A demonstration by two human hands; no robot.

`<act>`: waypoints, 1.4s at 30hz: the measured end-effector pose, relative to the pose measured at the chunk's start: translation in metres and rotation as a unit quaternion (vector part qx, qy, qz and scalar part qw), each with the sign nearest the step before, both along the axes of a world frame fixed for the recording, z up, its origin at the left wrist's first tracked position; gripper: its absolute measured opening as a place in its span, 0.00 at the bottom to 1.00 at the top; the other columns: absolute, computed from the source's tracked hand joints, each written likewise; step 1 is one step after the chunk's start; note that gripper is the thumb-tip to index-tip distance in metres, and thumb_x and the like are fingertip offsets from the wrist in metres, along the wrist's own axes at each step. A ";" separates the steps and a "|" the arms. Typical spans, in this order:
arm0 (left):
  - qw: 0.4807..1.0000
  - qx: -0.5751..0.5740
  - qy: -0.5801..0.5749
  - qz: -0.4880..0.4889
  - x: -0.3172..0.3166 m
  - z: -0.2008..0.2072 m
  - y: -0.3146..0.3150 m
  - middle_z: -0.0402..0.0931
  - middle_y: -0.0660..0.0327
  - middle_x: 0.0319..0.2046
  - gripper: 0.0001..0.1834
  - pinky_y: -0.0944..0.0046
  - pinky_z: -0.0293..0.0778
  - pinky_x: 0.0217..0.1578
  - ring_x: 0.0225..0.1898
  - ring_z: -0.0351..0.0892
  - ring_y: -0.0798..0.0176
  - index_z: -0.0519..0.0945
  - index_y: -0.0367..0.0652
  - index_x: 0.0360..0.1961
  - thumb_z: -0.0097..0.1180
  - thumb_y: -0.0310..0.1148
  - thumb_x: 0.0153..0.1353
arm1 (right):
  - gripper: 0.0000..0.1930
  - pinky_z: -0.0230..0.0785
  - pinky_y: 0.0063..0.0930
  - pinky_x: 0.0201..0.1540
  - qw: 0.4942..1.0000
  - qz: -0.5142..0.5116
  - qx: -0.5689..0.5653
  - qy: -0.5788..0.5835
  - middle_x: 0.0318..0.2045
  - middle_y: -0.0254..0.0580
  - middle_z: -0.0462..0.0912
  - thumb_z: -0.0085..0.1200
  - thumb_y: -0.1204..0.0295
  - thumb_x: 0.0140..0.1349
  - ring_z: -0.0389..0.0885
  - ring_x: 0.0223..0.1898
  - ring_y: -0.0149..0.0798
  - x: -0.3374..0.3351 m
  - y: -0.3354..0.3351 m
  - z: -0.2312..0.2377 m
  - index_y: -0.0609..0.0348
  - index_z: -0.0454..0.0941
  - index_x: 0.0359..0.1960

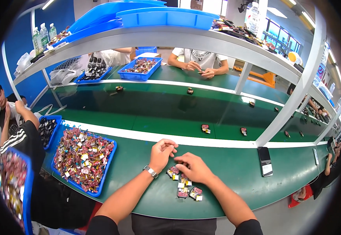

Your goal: Sorting small decorative pins or charms into categories from a conveyor belt and into blue trays.

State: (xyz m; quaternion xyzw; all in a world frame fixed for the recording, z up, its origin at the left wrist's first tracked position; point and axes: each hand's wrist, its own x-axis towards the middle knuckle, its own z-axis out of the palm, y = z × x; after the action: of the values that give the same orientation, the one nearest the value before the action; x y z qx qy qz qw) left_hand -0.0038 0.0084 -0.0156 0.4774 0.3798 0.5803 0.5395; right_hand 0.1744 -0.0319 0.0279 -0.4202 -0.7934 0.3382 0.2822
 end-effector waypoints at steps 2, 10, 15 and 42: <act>1.000 0.002 0.006 -0.009 0.003 0.001 0.001 0.81 0.56 0.38 0.06 0.71 0.75 0.31 0.33 0.78 0.69 0.77 0.34 0.40 0.50 0.22 0.63 | 0.13 0.72 0.33 0.43 0.997 0.011 0.059 -0.053 0.36 0.45 0.77 0.57 0.69 0.60 0.79 0.36 0.42 -0.007 -0.002 -0.006 0.59 0.80 0.45; 0.996 0.003 0.068 -0.065 -0.002 0.006 0.000 0.82 0.58 0.37 0.10 0.71 0.75 0.31 0.31 0.77 0.72 0.77 0.34 0.45 0.50 0.27 0.66 | 0.09 0.73 0.33 0.40 0.997 0.016 -0.076 0.011 0.33 0.44 0.79 0.59 0.71 0.58 0.81 0.34 0.43 0.006 0.003 0.000 0.60 0.80 0.39; 0.943 -0.040 0.172 -0.281 -0.007 0.019 -0.005 0.80 0.59 0.38 0.16 0.70 0.76 0.34 0.32 0.77 0.72 0.74 0.34 0.55 0.47 0.32 0.70 | 0.07 0.74 0.34 0.40 0.997 -0.051 0.053 0.037 0.36 0.43 0.81 0.59 0.75 0.58 0.80 0.37 0.44 0.021 0.009 0.006 0.60 0.79 0.38; 0.964 -0.090 -0.001 -0.252 0.000 0.020 -0.011 0.73 0.52 0.53 0.20 0.59 0.77 0.55 0.54 0.76 0.60 0.66 0.36 0.60 0.43 0.20 0.67 | 0.06 0.75 0.33 0.46 0.967 -0.089 0.239 0.011 0.47 0.36 0.76 0.61 0.76 0.52 0.75 0.48 0.42 0.016 0.013 -0.005 0.55 0.83 0.33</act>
State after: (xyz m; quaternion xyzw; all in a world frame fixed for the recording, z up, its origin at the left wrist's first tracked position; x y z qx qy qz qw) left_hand -0.0035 -0.0023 0.0043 0.5067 0.2974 0.3899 0.7090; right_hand 0.1909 -0.0191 0.0231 -0.4058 -0.8071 0.1170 0.4126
